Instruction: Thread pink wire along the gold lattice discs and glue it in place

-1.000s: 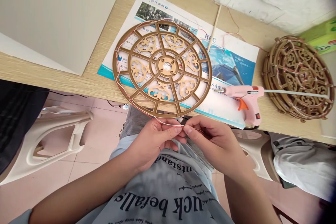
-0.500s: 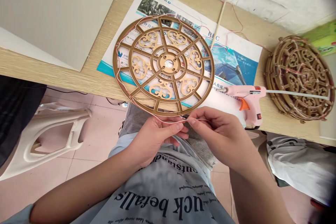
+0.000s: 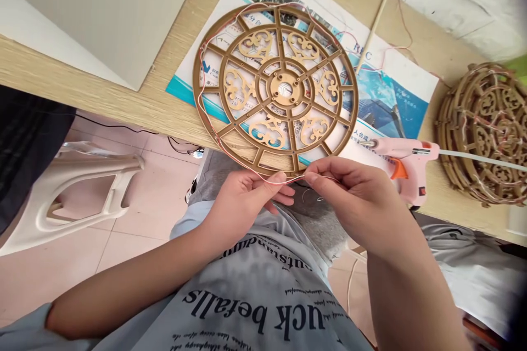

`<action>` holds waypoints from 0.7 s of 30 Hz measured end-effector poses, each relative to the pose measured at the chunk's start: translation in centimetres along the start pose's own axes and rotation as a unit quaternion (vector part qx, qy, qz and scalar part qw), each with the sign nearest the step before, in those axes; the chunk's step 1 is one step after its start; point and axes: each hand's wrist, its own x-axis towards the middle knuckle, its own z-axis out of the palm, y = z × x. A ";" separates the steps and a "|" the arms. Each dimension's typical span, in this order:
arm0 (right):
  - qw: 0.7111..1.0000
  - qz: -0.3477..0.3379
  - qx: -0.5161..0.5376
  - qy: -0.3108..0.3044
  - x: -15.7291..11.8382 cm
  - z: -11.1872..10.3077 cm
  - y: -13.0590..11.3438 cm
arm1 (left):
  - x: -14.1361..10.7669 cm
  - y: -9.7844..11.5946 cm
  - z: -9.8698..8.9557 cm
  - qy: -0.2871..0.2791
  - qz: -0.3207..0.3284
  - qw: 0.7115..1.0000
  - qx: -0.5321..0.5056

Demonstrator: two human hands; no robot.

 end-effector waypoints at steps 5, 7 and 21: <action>1.000 0.021 -0.011 -0.001 -0.1 0.1 -0.6 | -0.1 0.1 0.0 0.009 0.024 1.000 0.012; 1.000 0.021 -0.013 0.000 -0.1 0.1 -0.9 | -0.2 0.2 0.0 0.010 0.025 1.000 0.012; 0.994 -0.028 -0.075 0.070 -1.2 1.0 -0.7 | -1.1 0.7 0.1 0.010 0.030 0.999 0.020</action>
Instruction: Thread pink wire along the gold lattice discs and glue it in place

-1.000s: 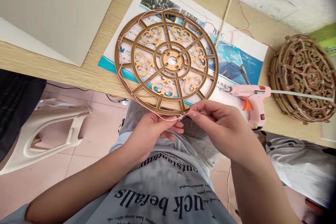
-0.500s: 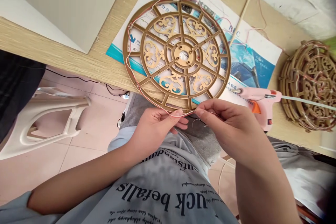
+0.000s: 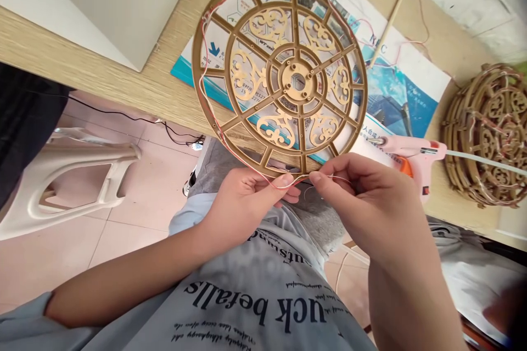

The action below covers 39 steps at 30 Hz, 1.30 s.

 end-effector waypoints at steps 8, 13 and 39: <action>0.916 -0.363 -0.171 -0.010 0.5 -1.0 1.3 | 0.2 -0.4 -0.4 0.004 -0.010 1.000 0.001; 0.915 -0.368 -0.160 -0.048 1.4 -1.6 0.9 | 0.1 -0.6 -0.5 0.007 -0.016 1.000 0.000; 0.911 -0.359 -0.169 -0.111 2.3 -2.4 0.5 | 0.2 -0.5 -0.4 0.005 -0.020 1.000 0.021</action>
